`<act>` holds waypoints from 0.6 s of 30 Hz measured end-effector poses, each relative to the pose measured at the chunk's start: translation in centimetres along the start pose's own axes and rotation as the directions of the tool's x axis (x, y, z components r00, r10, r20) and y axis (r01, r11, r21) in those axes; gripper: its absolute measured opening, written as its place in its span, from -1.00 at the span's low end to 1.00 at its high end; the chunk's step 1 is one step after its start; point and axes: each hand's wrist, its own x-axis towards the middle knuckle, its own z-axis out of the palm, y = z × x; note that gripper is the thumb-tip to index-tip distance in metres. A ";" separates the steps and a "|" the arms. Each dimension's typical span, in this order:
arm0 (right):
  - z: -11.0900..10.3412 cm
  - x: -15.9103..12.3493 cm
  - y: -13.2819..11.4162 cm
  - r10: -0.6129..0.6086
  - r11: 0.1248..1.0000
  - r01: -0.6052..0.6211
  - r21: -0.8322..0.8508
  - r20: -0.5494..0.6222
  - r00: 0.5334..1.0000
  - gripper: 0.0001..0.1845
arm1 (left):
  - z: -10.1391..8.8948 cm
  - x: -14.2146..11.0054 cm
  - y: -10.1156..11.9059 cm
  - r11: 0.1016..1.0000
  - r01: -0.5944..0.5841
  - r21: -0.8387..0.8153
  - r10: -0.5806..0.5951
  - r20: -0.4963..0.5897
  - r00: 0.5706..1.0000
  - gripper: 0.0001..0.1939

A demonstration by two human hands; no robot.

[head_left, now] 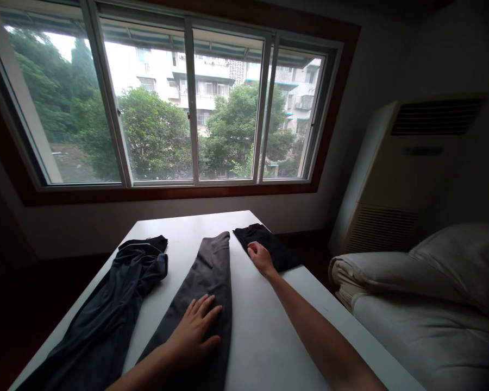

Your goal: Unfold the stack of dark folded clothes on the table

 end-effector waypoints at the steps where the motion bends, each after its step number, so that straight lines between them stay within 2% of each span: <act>1: -0.1 0.5 1.3 0.052 0.992 -0.058 -0.115 -0.055 0.997 -0.65 | 0.1 0.7 0.7 1.000 -0.013 0.007 0.013 -0.002 1.000 -0.22; 4: 0.1 1.3 4.5 0.174 0.902 -0.212 -0.377 -0.132 0.976 -0.47 | 0.5 3.5 2.2 0.999 0.016 0.043 -0.014 -0.049 0.999 -0.26; 7: 0.7 1.8 6.1 0.226 0.809 -0.279 -0.517 -0.164 0.960 -0.35 | 1.1 7.3 2.8 0.987 0.139 0.079 -0.129 -0.127 0.984 -0.30; 9: 0.9 2.4 6.5 0.261 0.777 -0.300 -0.553 -0.150 0.953 -0.43 | 1.3 9.7 2.8 0.969 0.236 0.070 -0.222 -0.159 0.962 -0.29; 11: 0.9 2.9 6.8 0.304 0.776 -0.317 -0.546 -0.117 0.946 -0.60 | 1.3 11.4 2.4 0.946 0.322 0.049 -0.308 -0.186 0.933 -0.22; 14: 0.6 3.1 7.4 0.286 0.825 -0.306 -0.475 -0.117 0.951 -0.62 | 0.3 12.2 0.5 0.887 0.462 0.021 -0.441 -0.266 0.857 -0.01; 16: 0.3 2.7 8.3 0.220 0.878 -0.282 -0.386 -0.197 0.955 -0.58 | -0.9 11.4 -1.5 0.819 0.574 -0.024 -0.553 -0.302 0.776 0.06; 18: -0.2 2.2 9.2 0.175 0.922 -0.272 -0.277 -0.327 0.929 -0.53 | -2.3 10.1 -3.5 0.766 0.637 -0.091 -0.627 -0.326 0.708 0.00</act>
